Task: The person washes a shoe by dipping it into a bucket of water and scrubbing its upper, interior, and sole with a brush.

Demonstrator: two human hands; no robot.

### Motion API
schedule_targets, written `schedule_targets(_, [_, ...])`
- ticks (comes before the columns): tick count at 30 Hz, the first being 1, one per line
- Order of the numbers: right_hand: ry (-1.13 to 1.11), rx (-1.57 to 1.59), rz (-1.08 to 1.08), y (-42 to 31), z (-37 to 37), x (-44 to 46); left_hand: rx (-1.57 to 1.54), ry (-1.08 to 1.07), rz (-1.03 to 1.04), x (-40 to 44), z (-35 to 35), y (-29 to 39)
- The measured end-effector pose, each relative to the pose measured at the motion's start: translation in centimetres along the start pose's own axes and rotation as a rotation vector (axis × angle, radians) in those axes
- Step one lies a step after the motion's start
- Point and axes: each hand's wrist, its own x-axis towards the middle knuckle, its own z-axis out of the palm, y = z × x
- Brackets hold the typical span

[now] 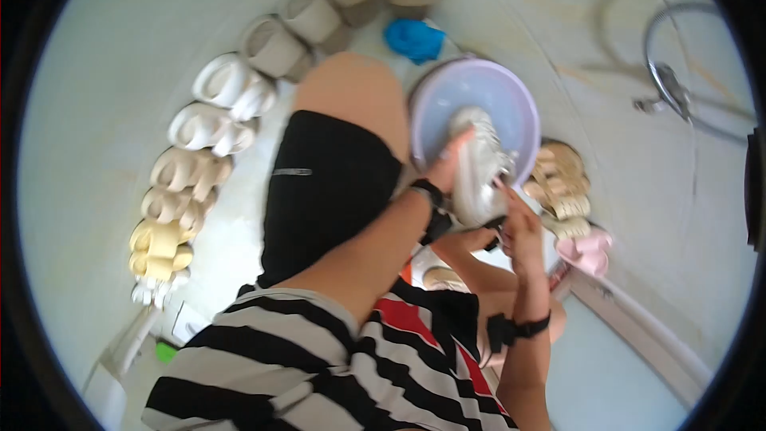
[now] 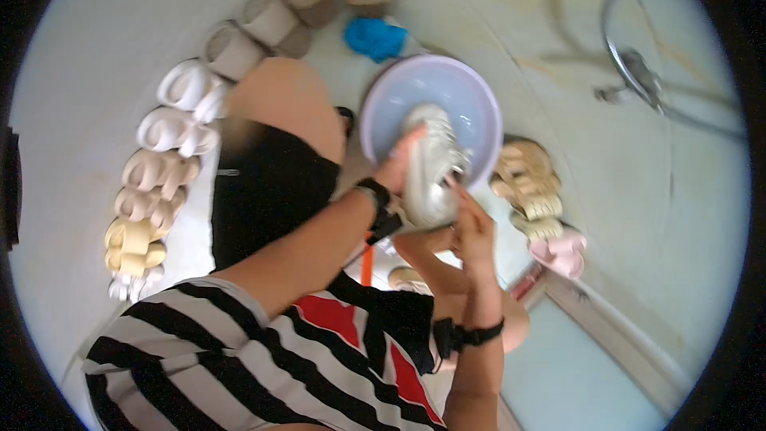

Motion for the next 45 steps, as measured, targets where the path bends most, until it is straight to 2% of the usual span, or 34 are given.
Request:
schedule_targets(1, [-0.008, 0.078, 0.085, -1.2, 0.1, 0.0, 0.079, 0.151, 0.049, 0.2, -0.1, -0.3])
schedule_targets(2, [-0.019, 0.088, 0.067, -1.5, 0.1, 0.5, 0.015, 0.098, 0.037, 0.3, -0.3, -0.4])
schedule_targets(4, [0.025, 0.265, 0.108, -0.1, 0.4, 2.9, 0.085, 0.095, 0.037, 0.7, -0.9, -0.9])
schedule_targets(6, [-0.047, 0.265, 0.029, 1.8, 0.0, 6.1, 0.137, 0.143, -0.062, 1.4, -2.1, -1.2])
schedule_targets(8, [0.076, -0.010, 0.071, 2.4, 1.0, 8.1, 0.120, 0.172, -0.023, 0.7, -1.2, -0.7])
schedule_targets(9, [0.038, -0.262, -0.049, 2.5, 0.9, 8.9, 0.142, 0.184, -0.026, 0.6, -1.3, -0.6])
schedule_targets(10, [0.034, -0.263, -0.046, 3.4, 0.2, 9.8, 0.139, 0.189, -0.024, 0.3, -1.4, -0.7])
schedule_targets(12, [0.143, -0.496, -0.072, 4.5, -0.6, 11.2, 0.213, 0.304, -0.001, 0.4, -0.9, -0.5])
schedule_targets(14, [0.147, -0.404, -0.111, 4.3, -0.9, 10.2, 0.224, 0.232, 0.059, 0.5, -1.3, -0.9])
schedule_targets(16, [0.039, -0.087, 0.187, 1.2, -1.2, 7.2, 0.232, 0.177, 0.136, 0.6, -1.4, -0.9])
schedule_targets(18, [-0.031, 0.053, 0.274, -0.6, -2.0, 4.0, 0.075, 0.112, 0.129, 0.2, -0.9, -0.8])
schedule_targets(22, [-0.116, 0.127, 0.325, -0.8, -1.5, 0.8, 0.066, 0.170, 0.109, -0.1, -0.6, -0.1])
schedule_targets(26, [-0.050, -0.161, 0.026, 1.8, -0.7, 6.1, 0.090, 0.131, 0.130, -1.0, 0.3, -0.5])
schedule_targets(27, [-0.070, -0.260, -0.017, 2.9, -1.5, 8.8, 0.014, 0.074, 0.028, -0.3, -0.1, -0.3])
schedule_targets(28, [0.047, -0.715, -0.483, 4.7, -2.2, 10.8, 0.049, 0.099, 0.041, 0.1, -0.5, -0.7])
schedule_targets(29, [0.225, -0.865, -0.466, 6.5, -2.2, 12.0, 0.020, 0.093, 0.009, 0.8, -1.1, -1.1])
schedule_targets(30, [0.216, -0.869, -0.405, 5.2, -1.2, 11.2, -0.021, 0.025, 0.003, 0.8, -1.4, -0.9])
schedule_targets(31, [0.175, -0.820, -0.489, 5.6, -1.4, 11.1, 0.021, 0.088, -0.037, 1.5, -2.4, -1.0])
schedule_targets(32, [0.106, -0.742, -0.430, 5.5, -1.8, 10.5, 0.045, 0.049, 0.044, 0.4, -0.9, -0.6])
schedule_targets(34, [-0.010, -0.521, -0.343, 4.5, -2.1, 8.2, 0.101, 0.163, -0.023, 1.8, -2.4, -0.9])
schedule_targets(36, [-0.062, -0.349, -0.103, 0.8, -2.0, 3.7, 0.048, 0.228, -0.062, -0.3, 0.6, 0.2])
schedule_targets(37, [-0.126, -0.227, 0.010, -0.3, -2.6, 2.2, 0.006, 0.180, -0.012, 0.1, 0.3, 0.1])
schedule_targets(38, [-0.114, -0.226, 0.009, -1.2, -2.9, 1.3, 0.008, 0.172, -0.021, 0.2, 0.3, 0.2])
schedule_targets(40, [-0.217, -0.027, 0.142, -2.2, -3.1, 0.2, 0.034, 0.185, -0.006, 0.0, 0.4, 0.4])
schedule_targets(42, [-0.220, 0.009, 0.134, -0.3, -2.3, 2.8, 0.045, 0.171, -0.006, -0.1, 0.7, 0.3])
schedule_targets(44, [-0.076, -0.413, -0.328, 3.5, -1.5, 8.6, 0.144, 0.294, -0.131, -0.1, 0.8, 0.5])
schedule_targets(45, [-0.077, -0.406, -0.335, 4.5, -0.6, 10.0, 0.153, 0.295, -0.127, 0.2, 0.4, 0.5])
